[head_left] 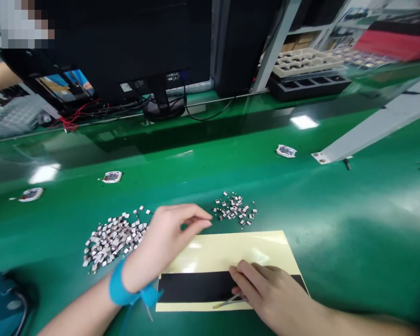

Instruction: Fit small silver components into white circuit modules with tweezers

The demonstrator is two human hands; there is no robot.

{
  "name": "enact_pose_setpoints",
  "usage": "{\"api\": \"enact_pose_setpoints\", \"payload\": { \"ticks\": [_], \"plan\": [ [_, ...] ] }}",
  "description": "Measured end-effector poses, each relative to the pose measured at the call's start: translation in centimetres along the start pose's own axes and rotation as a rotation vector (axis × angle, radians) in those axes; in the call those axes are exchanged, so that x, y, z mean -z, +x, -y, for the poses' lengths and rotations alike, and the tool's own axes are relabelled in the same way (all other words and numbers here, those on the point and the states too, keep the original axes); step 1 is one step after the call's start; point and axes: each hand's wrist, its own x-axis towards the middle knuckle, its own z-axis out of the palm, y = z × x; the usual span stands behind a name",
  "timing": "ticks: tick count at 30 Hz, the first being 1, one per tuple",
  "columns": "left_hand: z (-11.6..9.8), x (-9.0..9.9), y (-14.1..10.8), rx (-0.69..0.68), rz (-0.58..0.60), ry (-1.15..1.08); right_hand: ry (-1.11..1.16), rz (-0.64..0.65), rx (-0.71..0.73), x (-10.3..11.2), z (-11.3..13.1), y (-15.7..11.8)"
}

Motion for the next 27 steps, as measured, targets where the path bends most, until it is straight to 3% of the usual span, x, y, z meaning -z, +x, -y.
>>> {"api": "enact_pose_setpoints", "payload": {
  "ticks": [4,7,11,15,19,24,27],
  "plan": [
    [0.9,-6.1,-0.4,0.144,0.035,-0.469,0.009,-0.018,-0.087,0.5,0.2,0.2],
    [1.5,-8.1,-0.7,0.142,-0.044,-0.506,0.016,-0.016,-0.126,0.7,0.2,0.3],
    [1.6,-7.9,-0.7,0.071,-0.123,-0.409,0.051,0.011,-0.169,0.7,0.0,0.2],
    [1.6,-7.5,-0.7,0.051,-0.181,-0.336,0.217,0.140,-0.217,1.1,-0.6,0.5],
    [1.6,-7.7,-0.8,0.034,-0.191,-0.333,0.425,0.254,-0.354,1.7,-1.3,1.2],
    [1.6,-7.9,-1.1,0.010,-0.179,-0.348,0.888,0.329,-0.540,2.1,-3.2,1.9],
    [1.7,-8.0,-1.5,0.011,-0.198,-0.354,1.220,0.232,-0.692,2.2,-4.3,2.3]
  ]
}}
